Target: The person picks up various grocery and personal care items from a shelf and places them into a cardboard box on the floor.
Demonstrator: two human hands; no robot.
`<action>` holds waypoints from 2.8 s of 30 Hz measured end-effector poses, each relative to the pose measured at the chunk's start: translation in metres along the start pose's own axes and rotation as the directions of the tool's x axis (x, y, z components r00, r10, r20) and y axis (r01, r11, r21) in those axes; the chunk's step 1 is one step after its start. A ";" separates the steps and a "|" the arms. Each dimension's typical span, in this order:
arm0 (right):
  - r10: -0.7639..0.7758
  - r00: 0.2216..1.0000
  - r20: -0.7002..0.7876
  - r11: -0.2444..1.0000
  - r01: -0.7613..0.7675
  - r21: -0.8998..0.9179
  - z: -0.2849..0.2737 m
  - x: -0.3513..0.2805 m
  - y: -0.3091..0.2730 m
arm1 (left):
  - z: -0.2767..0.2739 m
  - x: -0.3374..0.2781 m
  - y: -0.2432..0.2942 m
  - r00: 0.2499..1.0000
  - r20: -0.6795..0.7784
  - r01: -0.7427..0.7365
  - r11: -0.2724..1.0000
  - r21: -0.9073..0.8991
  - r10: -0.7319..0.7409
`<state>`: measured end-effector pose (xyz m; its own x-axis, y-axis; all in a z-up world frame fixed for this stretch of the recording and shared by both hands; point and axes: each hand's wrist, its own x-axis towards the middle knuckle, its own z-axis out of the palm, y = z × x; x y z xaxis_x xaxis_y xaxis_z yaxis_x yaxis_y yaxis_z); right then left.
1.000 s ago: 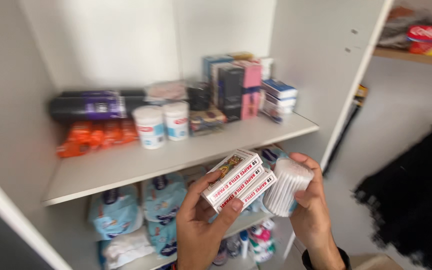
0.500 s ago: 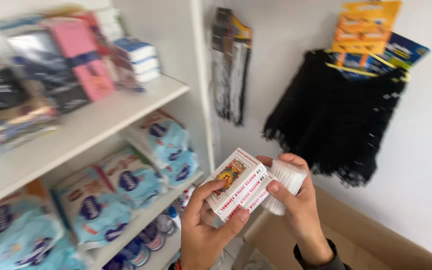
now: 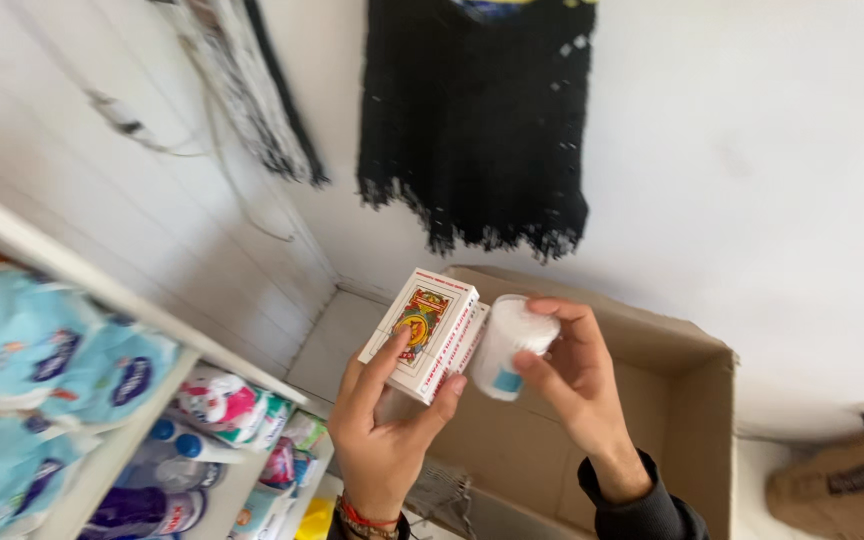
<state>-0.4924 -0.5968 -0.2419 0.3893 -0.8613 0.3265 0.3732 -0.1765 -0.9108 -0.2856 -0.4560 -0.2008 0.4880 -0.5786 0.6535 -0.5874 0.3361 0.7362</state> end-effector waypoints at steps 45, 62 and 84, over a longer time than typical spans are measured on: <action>0.556 0.684 -0.471 0.411 -0.720 -0.559 -0.196 -0.045 0.508 | 0.280 -0.277 -0.521 0.628 0.496 0.426 0.798 0.426 -0.600; 0.299 0.809 -0.507 0.335 -0.586 -0.738 -0.268 -0.114 0.521 | 0.337 -0.356 -0.505 0.309 0.711 0.376 0.768 0.519 -0.632; 0.335 0.796 -0.504 0.371 -0.603 -0.706 -0.232 -0.088 0.428 | 0.339 -0.251 -0.447 0.128 0.716 0.263 0.720 0.643 -0.686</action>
<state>-0.5618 -0.7072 -0.7186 0.0110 -0.9849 -0.1727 -0.6906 0.1174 -0.7136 -0.3645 -0.7128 -0.7534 0.0034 -0.8369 -0.5474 -0.7092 -0.3880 0.5887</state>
